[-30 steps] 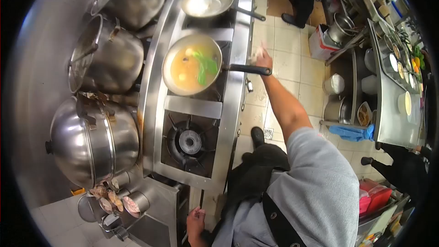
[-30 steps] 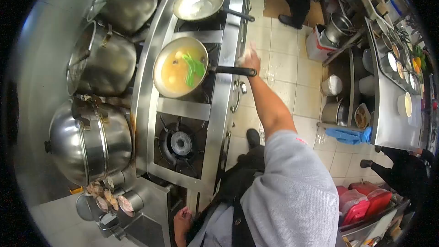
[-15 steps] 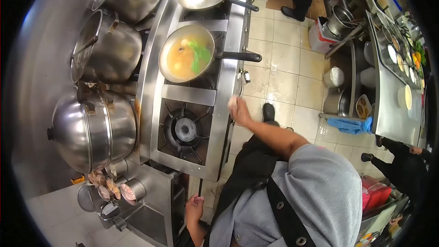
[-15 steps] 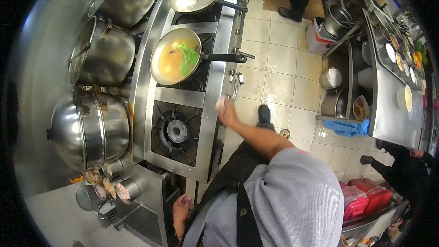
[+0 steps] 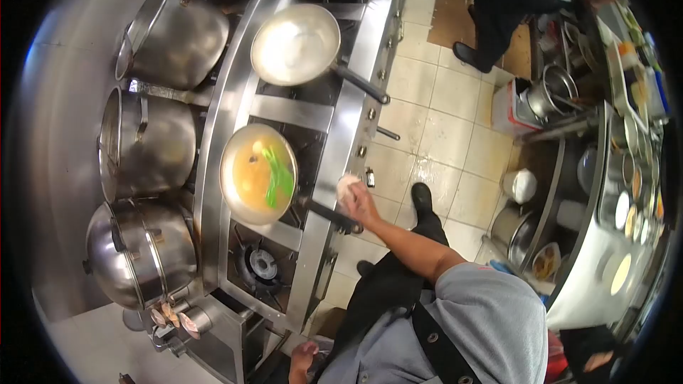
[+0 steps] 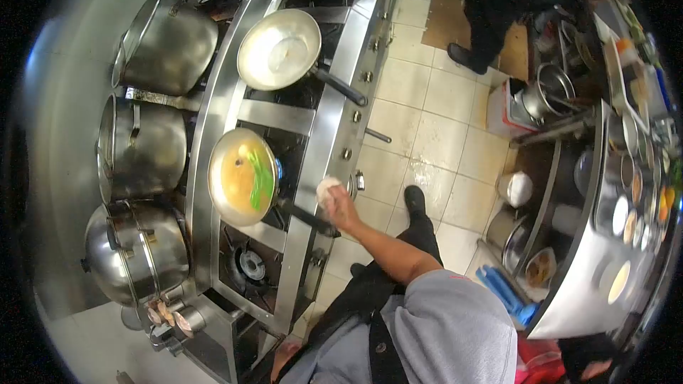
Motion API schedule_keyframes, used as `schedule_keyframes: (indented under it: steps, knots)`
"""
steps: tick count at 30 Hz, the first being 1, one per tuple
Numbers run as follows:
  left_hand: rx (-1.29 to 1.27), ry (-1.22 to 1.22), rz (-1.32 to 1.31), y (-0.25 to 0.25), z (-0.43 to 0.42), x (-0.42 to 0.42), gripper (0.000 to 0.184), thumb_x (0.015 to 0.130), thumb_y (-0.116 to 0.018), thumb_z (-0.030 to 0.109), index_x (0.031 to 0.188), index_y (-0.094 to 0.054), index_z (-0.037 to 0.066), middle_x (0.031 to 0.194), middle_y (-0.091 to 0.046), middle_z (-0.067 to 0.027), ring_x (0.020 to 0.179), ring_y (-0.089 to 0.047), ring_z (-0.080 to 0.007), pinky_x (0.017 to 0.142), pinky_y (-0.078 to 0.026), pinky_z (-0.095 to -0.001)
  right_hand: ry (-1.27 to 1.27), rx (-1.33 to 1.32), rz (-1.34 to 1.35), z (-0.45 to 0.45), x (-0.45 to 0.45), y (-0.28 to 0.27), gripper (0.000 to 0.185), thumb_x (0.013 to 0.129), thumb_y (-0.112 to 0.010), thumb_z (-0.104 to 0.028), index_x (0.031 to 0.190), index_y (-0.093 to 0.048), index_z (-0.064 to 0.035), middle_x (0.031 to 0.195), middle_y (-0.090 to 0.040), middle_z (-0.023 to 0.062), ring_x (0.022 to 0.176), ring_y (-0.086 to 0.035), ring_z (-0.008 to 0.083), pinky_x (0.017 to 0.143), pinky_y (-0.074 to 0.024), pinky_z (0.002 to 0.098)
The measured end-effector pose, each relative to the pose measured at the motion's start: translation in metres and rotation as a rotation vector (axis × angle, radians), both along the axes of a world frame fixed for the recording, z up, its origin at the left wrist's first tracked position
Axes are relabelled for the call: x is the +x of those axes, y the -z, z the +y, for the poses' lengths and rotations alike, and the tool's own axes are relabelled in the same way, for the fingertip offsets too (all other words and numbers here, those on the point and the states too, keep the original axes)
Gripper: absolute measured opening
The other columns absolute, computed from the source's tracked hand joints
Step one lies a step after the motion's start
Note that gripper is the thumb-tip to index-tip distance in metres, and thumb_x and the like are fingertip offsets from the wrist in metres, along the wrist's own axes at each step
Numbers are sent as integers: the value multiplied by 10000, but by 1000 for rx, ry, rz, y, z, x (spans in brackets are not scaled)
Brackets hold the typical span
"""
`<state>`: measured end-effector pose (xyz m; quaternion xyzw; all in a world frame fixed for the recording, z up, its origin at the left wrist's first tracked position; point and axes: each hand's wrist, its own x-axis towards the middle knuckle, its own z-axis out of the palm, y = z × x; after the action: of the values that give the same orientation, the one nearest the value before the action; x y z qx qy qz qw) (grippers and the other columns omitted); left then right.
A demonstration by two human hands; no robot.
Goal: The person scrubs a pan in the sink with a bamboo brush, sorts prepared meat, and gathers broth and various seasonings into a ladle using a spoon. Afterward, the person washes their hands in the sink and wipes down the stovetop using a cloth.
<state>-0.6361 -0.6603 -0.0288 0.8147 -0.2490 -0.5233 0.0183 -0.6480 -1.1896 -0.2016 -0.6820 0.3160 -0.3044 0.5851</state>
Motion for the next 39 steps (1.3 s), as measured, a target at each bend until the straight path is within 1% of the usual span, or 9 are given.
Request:
schedule_keyframes:
  steps: [4,9,15,16,20,26,28,31,39]
  knots:
    - [145,-611,63,-13,-35,-55,203,894,-526,209,910,-603,22,809,-662,-90,789,-628,-181,598,-456,-303,117,-163,219,-206,22,41,159,808,-599,-63,949,-583,8,920,-584,176,852,-570,323,764,-464,396]
    - [202,-912,115,-21,-85,-110,208,894,-539,229,942,-601,36,818,-667,-79,765,-629,-159,569,-446,-276,217,-508,16,-423,47,-13,289,803,-606,-124,1071,-627,-17,1094,-609,221,1061,-562,365,915,-451,382]
    - [141,-1159,160,-23,-110,-139,221,895,-554,253,980,-597,53,829,-673,-66,736,-630,-132,534,-433,-244,-543,-622,620,-433,85,-91,379,731,-638,-203,1086,-637,-68,1127,-615,163,1085,-538,357,975,-420,408]
    - [115,-1241,162,-27,-113,-137,224,895,-557,257,986,-597,56,831,-674,-64,732,-630,-128,529,-431,-239,-494,-981,252,-423,88,-51,366,709,-639,-164,1063,-645,-71,1026,-624,175,1047,-550,342,935,-437,408]
    - [-4,-1526,145,-36,-122,-136,237,896,-567,273,1012,-595,67,838,-679,-56,712,-631,-110,505,-423,-217,-719,-781,107,-373,41,-45,196,721,-612,-142,893,-625,-48,936,-602,194,936,-556,360,835,-454,439]
    - [68,-1183,-79,-20,-97,-172,266,876,-582,258,921,-667,11,820,-682,-86,749,-643,-158,631,-489,-279,-545,-316,806,-357,-123,23,442,811,-593,-311,1126,-613,-2,999,-672,188,924,-657,255,822,-508,357]
    - [15,-551,-399,-7,-86,-177,301,843,-605,264,938,-651,-19,856,-668,-152,807,-649,-261,728,-507,-348,-528,-108,835,-322,-171,65,394,803,-630,-242,1087,-611,30,901,-685,166,822,-671,201,734,-525,321]
    - [-212,-682,-348,5,-96,-150,330,885,-544,284,970,-636,-23,970,-654,-200,930,-624,-360,816,-490,-400,-571,174,837,-250,-211,97,338,758,-687,-163,1037,-614,13,850,-695,109,763,-667,185,704,-524,314]
    - [-609,-419,-275,11,-215,-35,391,847,-650,287,1147,-584,44,1010,-638,-176,948,-622,-309,810,-495,-389,-920,-260,703,7,-137,-38,455,722,-710,-409,1000,-632,-58,830,-667,155,803,-658,319,736,-515,394]
